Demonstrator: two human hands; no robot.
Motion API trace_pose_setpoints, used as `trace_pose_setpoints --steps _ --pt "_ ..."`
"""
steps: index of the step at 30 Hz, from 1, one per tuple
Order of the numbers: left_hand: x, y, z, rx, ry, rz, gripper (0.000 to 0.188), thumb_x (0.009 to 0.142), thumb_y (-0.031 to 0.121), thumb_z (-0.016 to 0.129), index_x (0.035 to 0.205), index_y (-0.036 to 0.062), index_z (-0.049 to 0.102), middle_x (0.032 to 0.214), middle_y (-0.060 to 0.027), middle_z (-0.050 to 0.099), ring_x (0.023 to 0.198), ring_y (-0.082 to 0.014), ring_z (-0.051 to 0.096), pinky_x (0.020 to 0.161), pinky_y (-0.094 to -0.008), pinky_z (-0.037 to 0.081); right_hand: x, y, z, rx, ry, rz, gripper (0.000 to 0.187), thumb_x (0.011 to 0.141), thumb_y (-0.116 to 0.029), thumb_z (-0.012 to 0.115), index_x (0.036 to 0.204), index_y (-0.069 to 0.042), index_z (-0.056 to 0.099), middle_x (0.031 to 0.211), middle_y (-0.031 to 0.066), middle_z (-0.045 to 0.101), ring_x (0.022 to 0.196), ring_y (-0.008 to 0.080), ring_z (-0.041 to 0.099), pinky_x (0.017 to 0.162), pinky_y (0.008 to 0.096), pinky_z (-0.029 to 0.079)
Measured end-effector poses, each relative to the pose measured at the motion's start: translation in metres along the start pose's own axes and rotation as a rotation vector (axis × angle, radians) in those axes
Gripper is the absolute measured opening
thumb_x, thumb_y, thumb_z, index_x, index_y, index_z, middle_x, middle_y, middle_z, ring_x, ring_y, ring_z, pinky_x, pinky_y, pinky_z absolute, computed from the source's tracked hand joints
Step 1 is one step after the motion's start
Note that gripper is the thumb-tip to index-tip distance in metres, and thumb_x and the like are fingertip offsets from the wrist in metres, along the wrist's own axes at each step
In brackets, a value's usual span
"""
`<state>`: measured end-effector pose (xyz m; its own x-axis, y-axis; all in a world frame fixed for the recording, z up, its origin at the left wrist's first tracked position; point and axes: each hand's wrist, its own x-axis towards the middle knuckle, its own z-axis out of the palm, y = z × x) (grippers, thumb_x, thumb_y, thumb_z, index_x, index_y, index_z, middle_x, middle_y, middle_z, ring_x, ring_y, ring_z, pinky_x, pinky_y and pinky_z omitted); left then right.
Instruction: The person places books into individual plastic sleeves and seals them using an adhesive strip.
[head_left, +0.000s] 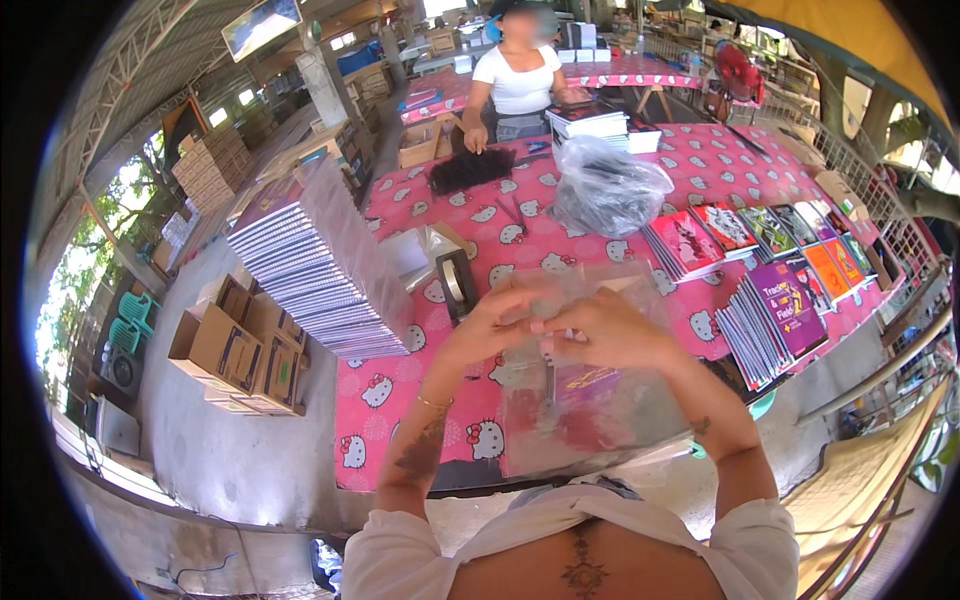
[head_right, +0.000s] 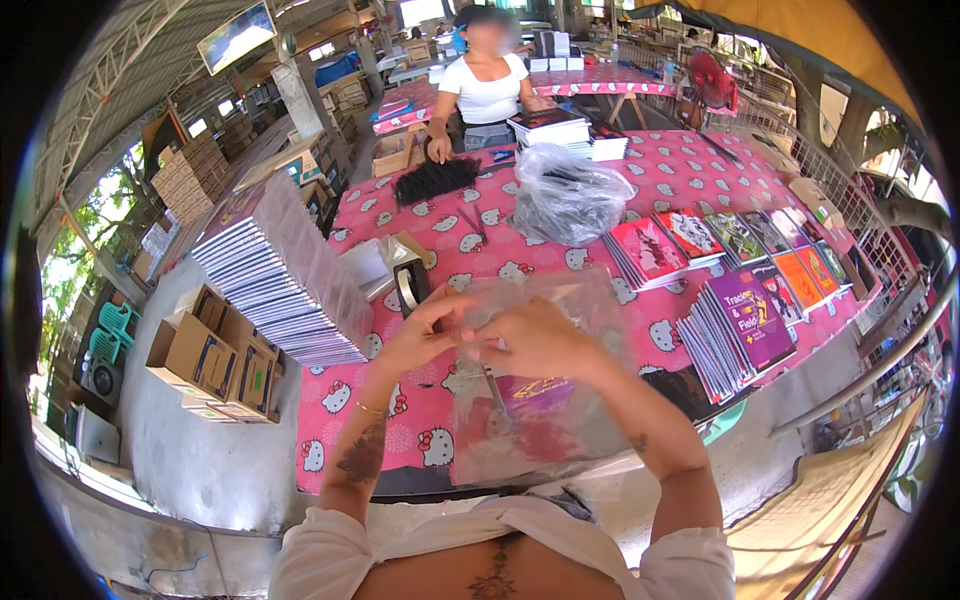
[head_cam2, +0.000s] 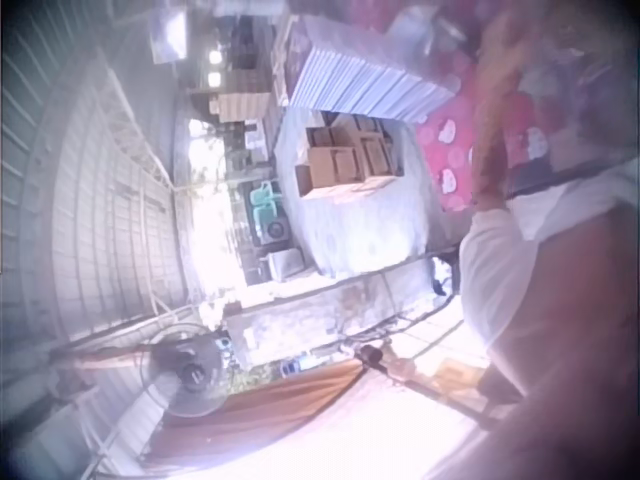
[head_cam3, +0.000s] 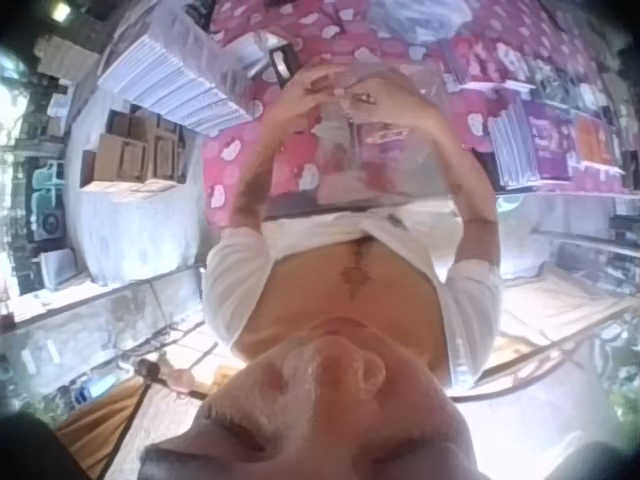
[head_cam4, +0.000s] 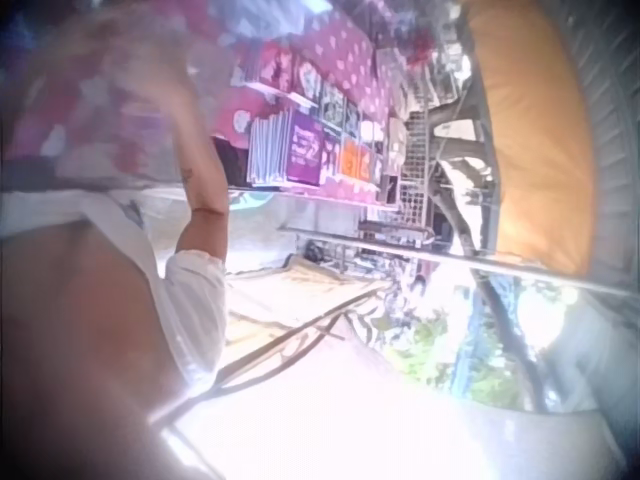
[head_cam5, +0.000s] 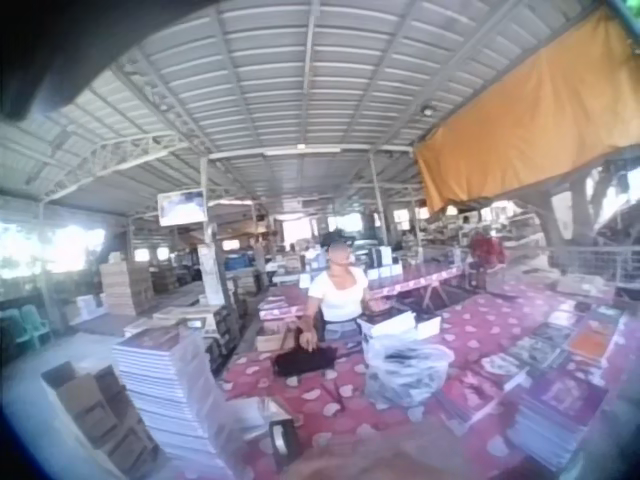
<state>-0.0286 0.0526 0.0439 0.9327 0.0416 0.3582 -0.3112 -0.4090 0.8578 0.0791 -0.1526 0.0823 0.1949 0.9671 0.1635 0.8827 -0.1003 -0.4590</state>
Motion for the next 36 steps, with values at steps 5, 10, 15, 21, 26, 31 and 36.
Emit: trace_pose_setpoints --steps 5,10,15,21,26,31,36 --pt "0.006 -0.019 -0.013 -0.016 -0.113 0.022 0.018 0.089 0.019 0.072 0.105 0.0112 0.071 0.133 -0.0105 0.047 0.123 -0.0235 0.046 0.105 -0.0388 0.035 0.015 0.047 -0.045 -0.178 0.082 0.171 0.031 0.087 -0.038 0.067 0.097 -0.009 0.071 0.089 0.0142 0.071 0.086 0.0326 0.068 0.075 0.0461 0.052" --pt "0.014 -0.015 0.009 0.058 -0.057 0.047 0.015 0.092 0.022 0.069 0.103 0.0115 0.070 0.143 -0.0119 0.038 0.140 -0.0268 0.031 0.112 -0.0422 0.030 0.005 0.103 -0.054 -0.122 0.310 0.121 0.031 0.088 -0.039 0.069 0.100 -0.011 0.069 0.092 0.0144 0.071 0.084 0.0266 0.068 0.071 0.0425 0.052" --pt "0.010 -0.016 0.020 0.023 -0.025 0.035 0.015 0.094 0.024 0.067 0.103 0.0113 0.069 0.147 -0.0119 0.034 0.143 -0.0275 0.027 0.114 -0.0443 0.027 -0.075 0.157 -0.023 0.749 0.472 0.082 0.041 0.084 -0.034 0.077 0.109 -0.009 0.056 0.105 -0.0018 0.055 0.097 0.0128 0.054 0.080 0.0301 0.046" --pt "0.017 -0.015 0.039 0.076 0.026 -0.011 0.010 0.095 0.018 0.066 0.099 0.0096 0.068 0.144 -0.0101 0.038 0.136 -0.0217 0.034 0.105 -0.0372 0.035 -0.077 0.122 0.034 0.241 0.297 -0.115 0.063 0.069 -0.032 0.089 0.118 -0.011 0.055 0.110 0.0070 0.060 0.108 0.0241 0.056 0.092 0.0408 0.043" --pt "0.019 -0.015 0.043 0.191 0.029 0.018 0.007 0.094 0.014 0.066 0.099 0.0091 0.067 0.144 -0.0093 0.038 0.135 -0.0221 0.035 0.106 -0.0387 0.035 -0.085 0.130 0.029 0.213 0.291 -0.100 0.077 0.066 -0.029 0.090 0.133 -0.012 0.054 0.122 0.0085 0.061 0.119 0.0291 0.054 0.101 0.0438 0.039" --pt "0.001 -0.015 0.020 -0.129 -0.012 -0.102 0.005 0.095 0.011 0.064 0.098 0.0077 0.066 0.147 -0.0097 0.036 0.124 -0.0187 0.046 0.102 -0.0360 0.039 -0.080 0.112 0.018 0.257 0.584 -0.073 0.069 0.074 -0.030 0.083 0.134 -0.012 0.053 0.122 0.0070 0.061 0.122 0.0309 0.052 0.109 0.0475 0.033" --pt "-0.006 -0.010 0.009 -0.185 -0.075 -0.161 0.005 0.095 0.009 0.064 0.099 0.0071 0.065 0.148 -0.0111 0.038 0.118 -0.0159 0.050 0.095 -0.0318 0.043 -0.048 0.062 -0.016 -0.150 0.260 -0.283 0.055 0.079 -0.031 0.077 0.127 -0.011 0.058 0.116 0.0098 0.063 0.115 0.0297 0.057 0.109 0.0488 0.033"
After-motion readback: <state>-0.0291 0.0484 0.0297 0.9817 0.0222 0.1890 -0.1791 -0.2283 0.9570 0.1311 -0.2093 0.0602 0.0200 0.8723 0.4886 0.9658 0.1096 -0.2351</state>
